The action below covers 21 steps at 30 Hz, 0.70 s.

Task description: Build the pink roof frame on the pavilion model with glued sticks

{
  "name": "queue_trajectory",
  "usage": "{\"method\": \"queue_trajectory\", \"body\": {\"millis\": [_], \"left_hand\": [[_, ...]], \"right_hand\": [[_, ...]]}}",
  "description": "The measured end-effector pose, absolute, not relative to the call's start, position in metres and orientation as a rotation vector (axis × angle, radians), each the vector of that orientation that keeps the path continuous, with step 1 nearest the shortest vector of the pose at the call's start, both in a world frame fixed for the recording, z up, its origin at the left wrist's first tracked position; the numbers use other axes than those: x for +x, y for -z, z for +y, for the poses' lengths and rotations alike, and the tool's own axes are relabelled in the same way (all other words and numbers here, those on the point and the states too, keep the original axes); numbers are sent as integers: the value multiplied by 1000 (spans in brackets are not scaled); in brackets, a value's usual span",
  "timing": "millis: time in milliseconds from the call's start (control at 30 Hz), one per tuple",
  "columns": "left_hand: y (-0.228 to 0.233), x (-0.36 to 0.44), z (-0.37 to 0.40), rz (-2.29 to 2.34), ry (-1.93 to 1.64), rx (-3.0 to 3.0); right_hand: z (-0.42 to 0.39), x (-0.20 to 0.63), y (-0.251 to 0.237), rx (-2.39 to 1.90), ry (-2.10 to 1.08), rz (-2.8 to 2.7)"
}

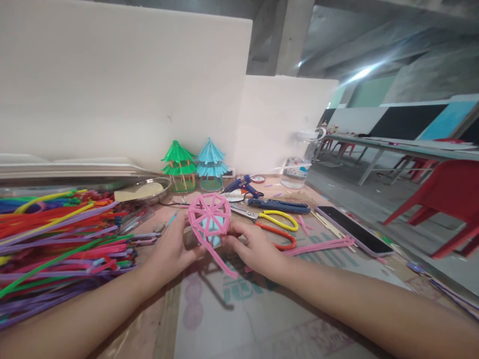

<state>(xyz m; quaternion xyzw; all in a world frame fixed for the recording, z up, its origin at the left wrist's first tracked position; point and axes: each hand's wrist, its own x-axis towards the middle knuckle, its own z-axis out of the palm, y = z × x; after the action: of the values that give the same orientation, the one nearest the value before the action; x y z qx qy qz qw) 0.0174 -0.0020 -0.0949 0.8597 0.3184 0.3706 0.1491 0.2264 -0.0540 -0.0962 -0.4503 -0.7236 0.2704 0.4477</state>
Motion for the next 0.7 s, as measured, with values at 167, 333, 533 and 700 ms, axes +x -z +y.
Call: {"method": "queue_trajectory", "body": {"millis": [167,333,533,700], "left_hand": [[95,19,-3,894,-1072,2419],[95,21,-2,962,-1019,2274],[99,21,2,1068,-1032,2162],[97,23,3,1022,-1033,2120]], "right_hand": [[-52,226,99,-1123,-722,-1742],[-49,226,97,-1081,-815,-1651],[-46,228,94,-1062,-927,-1555],[-49,229,91,-1031,-901,-1521]]}}
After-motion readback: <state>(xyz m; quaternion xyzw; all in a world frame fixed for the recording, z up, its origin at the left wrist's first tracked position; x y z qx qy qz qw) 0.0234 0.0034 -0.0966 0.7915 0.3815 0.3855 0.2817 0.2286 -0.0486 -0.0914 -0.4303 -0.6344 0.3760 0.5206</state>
